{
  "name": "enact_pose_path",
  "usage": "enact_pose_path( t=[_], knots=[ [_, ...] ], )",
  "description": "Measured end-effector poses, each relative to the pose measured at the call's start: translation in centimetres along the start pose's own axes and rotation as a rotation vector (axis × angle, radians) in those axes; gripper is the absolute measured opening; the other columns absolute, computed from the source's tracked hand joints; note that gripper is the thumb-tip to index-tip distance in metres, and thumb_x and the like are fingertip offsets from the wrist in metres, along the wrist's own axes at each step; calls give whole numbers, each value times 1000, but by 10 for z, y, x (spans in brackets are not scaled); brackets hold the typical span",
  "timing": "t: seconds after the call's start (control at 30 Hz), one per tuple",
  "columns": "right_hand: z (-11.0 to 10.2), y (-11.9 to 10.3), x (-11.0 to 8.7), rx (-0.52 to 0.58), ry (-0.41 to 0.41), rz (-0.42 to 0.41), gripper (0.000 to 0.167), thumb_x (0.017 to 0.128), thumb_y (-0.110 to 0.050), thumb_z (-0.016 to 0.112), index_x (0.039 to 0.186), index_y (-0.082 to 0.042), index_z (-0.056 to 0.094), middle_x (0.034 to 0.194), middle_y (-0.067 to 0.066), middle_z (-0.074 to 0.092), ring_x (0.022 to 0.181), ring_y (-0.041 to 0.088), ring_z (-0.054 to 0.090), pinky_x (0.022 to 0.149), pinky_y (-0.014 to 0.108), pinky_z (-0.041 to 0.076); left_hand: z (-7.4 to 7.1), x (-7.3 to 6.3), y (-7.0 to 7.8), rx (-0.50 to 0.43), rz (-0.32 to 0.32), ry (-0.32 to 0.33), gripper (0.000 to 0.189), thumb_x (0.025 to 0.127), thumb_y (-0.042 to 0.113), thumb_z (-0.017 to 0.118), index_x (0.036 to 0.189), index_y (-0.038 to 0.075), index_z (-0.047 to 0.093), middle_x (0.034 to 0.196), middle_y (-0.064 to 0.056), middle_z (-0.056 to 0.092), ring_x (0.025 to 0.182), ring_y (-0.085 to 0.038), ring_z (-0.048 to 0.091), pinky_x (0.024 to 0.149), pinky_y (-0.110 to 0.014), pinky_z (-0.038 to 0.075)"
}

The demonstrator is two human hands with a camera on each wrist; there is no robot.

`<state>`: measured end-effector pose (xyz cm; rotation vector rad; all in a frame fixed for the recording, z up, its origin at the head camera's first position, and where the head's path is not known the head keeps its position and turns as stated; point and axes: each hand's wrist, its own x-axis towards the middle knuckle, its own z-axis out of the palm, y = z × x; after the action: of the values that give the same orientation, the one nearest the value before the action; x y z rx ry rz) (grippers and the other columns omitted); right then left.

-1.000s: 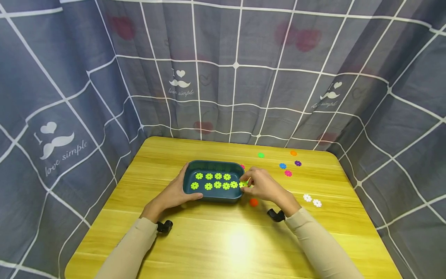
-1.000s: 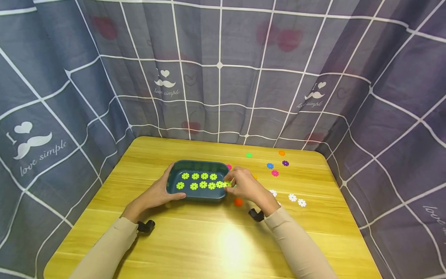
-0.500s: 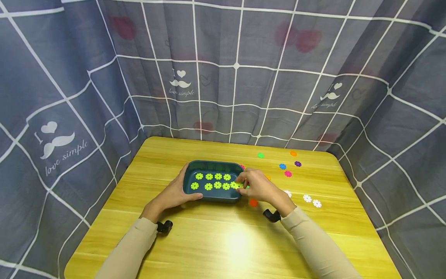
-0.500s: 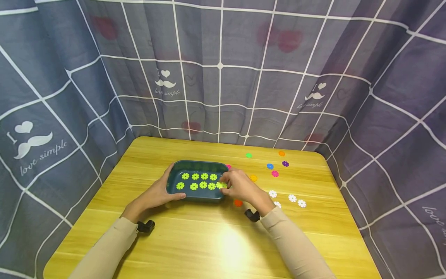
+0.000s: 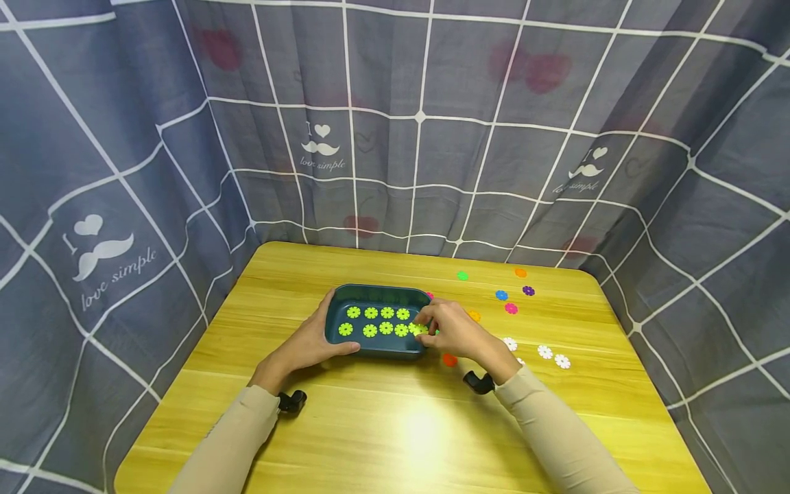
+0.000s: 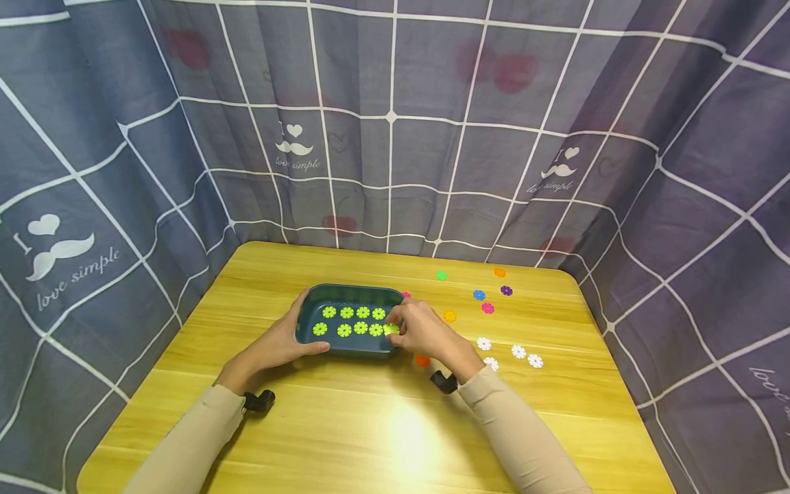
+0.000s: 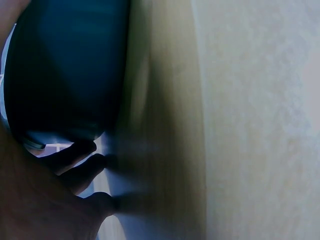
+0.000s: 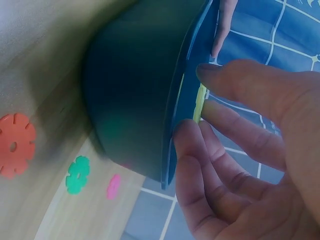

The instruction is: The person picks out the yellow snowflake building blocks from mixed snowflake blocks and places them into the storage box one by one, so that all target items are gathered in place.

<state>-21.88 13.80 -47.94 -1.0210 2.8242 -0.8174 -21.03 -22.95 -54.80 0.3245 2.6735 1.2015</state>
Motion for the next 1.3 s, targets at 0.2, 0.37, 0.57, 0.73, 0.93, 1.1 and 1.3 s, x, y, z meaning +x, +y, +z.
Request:
enact_pose_path(
  t=[0.2,0.37,0.57,0.73,0.93,1.1,1.3],
  knots=[
    [0,-2,0,-5,-14,19,24,97,-14,97,119,-8,88,115,8,84,87,23,79,76,20,60,0,0,0,10,1,2,151,88,74,93,189,27,-9,192,-27,25,168,-56,45,135,-80,38],
    [-1,-3,0,2,-27,20,27,99,-17,96,122,-6,88,118,13,85,81,9,73,75,20,60,0,0,0,9,6,6,151,88,73,94,189,27,-9,192,-26,25,167,-55,46,135,-79,38],
    [-2,-3,-1,6,-28,14,30,99,-18,96,124,-4,87,121,17,85,80,3,70,75,20,60,1,1,0,19,0,4,151,88,73,93,189,24,-8,193,-26,24,168,-55,46,135,-80,38],
    [-1,-3,-1,8,-24,12,29,99,-17,96,123,-4,87,120,17,84,81,4,70,76,20,61,1,1,1,29,-7,1,149,90,69,93,189,25,-9,193,-26,22,169,-56,44,135,-80,37],
    [1,-2,-3,16,-11,13,27,100,-16,95,122,-3,88,118,18,83,80,3,69,75,20,59,0,0,2,31,-8,2,149,90,69,94,189,26,-9,193,-26,23,169,-56,45,136,-80,37],
    [3,1,-5,37,8,6,24,101,-15,94,122,-3,88,115,18,81,79,2,66,72,19,58,0,1,2,33,-7,1,150,90,71,93,189,25,-10,193,-26,23,168,-55,45,136,-80,37],
    [5,2,-9,58,32,19,22,102,-15,92,121,-4,88,115,17,81,83,6,68,74,21,59,0,1,2,45,-9,0,151,89,75,92,189,26,-10,194,-26,21,169,-56,43,136,-80,37]
  ],
)
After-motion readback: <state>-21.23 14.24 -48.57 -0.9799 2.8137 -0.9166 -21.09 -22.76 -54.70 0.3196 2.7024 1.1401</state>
